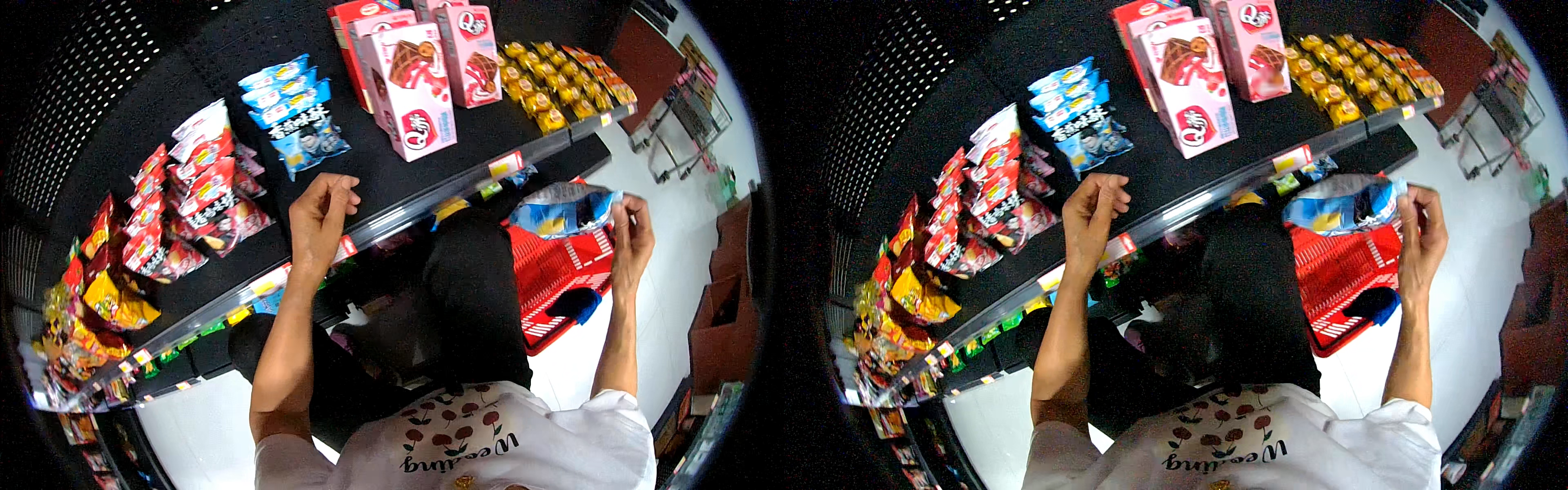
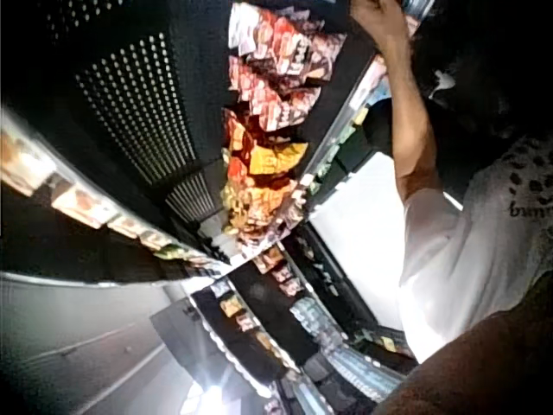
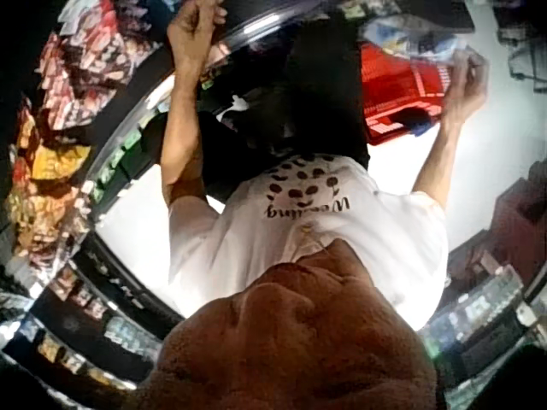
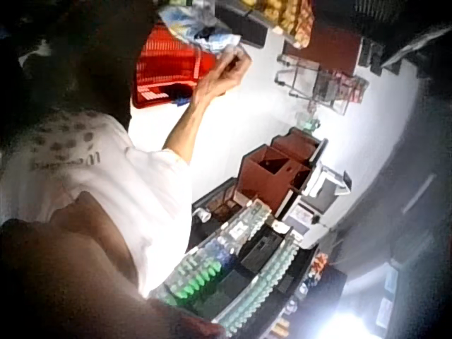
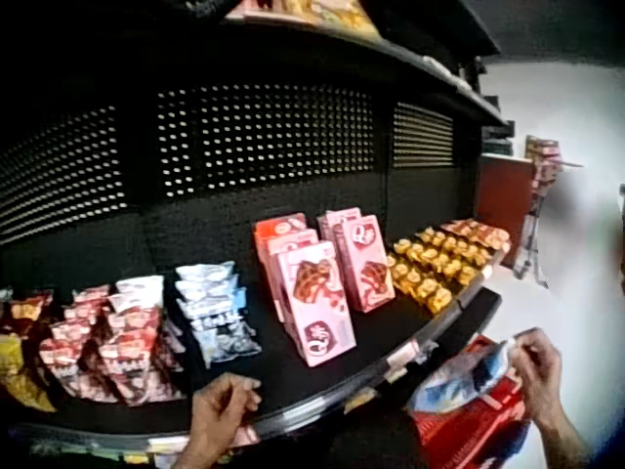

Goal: The person restocks a supermarket shelf by placing packaged snacks and biscuits from a red shopping basket onto the shelf. They also wipe the shelf surface with a blue cloth between items.

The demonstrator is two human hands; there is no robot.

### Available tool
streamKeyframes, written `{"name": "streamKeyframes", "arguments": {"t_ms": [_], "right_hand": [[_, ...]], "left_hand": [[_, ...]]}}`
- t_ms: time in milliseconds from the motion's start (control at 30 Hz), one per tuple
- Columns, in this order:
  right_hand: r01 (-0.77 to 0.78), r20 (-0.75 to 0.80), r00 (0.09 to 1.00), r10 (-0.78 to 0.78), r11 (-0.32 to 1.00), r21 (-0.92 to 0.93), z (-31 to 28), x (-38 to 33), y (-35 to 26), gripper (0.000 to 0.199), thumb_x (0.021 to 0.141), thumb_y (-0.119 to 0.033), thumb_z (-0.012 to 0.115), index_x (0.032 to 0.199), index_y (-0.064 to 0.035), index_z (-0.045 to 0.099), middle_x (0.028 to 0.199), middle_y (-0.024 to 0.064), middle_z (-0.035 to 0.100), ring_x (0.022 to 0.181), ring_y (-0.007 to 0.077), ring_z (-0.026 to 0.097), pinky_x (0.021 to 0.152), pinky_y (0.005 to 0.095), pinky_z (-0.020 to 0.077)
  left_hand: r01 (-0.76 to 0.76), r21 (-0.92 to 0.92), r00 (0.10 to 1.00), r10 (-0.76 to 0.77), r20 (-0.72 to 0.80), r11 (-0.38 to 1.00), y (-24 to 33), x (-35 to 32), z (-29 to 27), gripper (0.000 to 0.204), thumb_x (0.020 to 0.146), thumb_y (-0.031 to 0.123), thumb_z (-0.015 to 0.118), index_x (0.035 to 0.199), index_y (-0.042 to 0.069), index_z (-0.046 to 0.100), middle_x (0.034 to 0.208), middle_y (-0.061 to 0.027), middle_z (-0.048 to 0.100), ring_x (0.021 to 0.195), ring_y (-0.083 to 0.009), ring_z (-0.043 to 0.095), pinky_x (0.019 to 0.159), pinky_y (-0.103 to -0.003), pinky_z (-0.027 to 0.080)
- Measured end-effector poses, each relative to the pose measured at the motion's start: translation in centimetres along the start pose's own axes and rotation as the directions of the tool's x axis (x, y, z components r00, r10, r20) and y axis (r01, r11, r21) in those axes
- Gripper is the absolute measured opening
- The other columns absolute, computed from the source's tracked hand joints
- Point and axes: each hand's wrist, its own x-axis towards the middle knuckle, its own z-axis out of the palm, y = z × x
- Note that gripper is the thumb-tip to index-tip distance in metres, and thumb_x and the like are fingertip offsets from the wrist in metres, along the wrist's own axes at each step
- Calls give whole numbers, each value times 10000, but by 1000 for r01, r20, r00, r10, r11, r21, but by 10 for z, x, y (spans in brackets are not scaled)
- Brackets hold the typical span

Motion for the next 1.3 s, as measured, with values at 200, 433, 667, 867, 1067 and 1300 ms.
{"name": "streamKeyframes", "arguments": {"t_ms": [200,433,667,867,1067,1300], "right_hand": [[354,117,926,-360,933,68,111,49,-96,68,950,-35,655,1015,-16,660,929,46,633,863,144,591,766,275,480],[679,205,702,-682,728,96,257,65,-146,79,874,-68,690,946,-61,658,892,94,644,881,304,616,754,396,513],[663,297,702,-647,746,61,329,58,-140,72,872,-56,635,944,-62,637,910,84,615,894,296,585,740,406,531],[596,209,749,-629,777,203,343,52,-132,190,904,-45,623,1090,-71,648,1032,108,604,978,321,600,795,420,540],[149,296,925,-237,945,292,317,35,-95,335,909,0,616,1238,-11,550,1109,153,607,870,249,637,781,362,533],[-131,636,767,-87,949,288,333,20,-56,483,935,-107,664,1359,36,482,1191,214,657,1034,277,654,890,372,529]], "left_hand": [[-77,-62,988,68,-139,995,16,-1,-27,317,1058,278,526,1083,-4,669,882,-48,668,785,-92,600,716,-267,484],[-138,303,984,166,-70,943,6,0,-51,704,816,314,834,1386,24,540,1289,-177,633,1180,-281,597,958,-389,488],[-52,387,992,93,-88,921,-28,15,-62,619,866,197,781,1391,-4,522,1245,-220,643,1161,-344,600,974,-430,488],[104,502,994,-99,-37,859,-43,27,-68,496,896,206,731,1283,-53,561,1167,-249,653,1088,-395,616,947,-438,487],[89,380,995,-69,-66,921,-38,23,-64,392,917,173,731,1188,-56,563,1107,-194,679,1039,-235,638,882,-356,503],[139,177,989,-145,22,974,-43,27,-73,478,932,161,737,1298,-57,521,1238,-148,651,1113,-198,615,952,-327,490]]}}
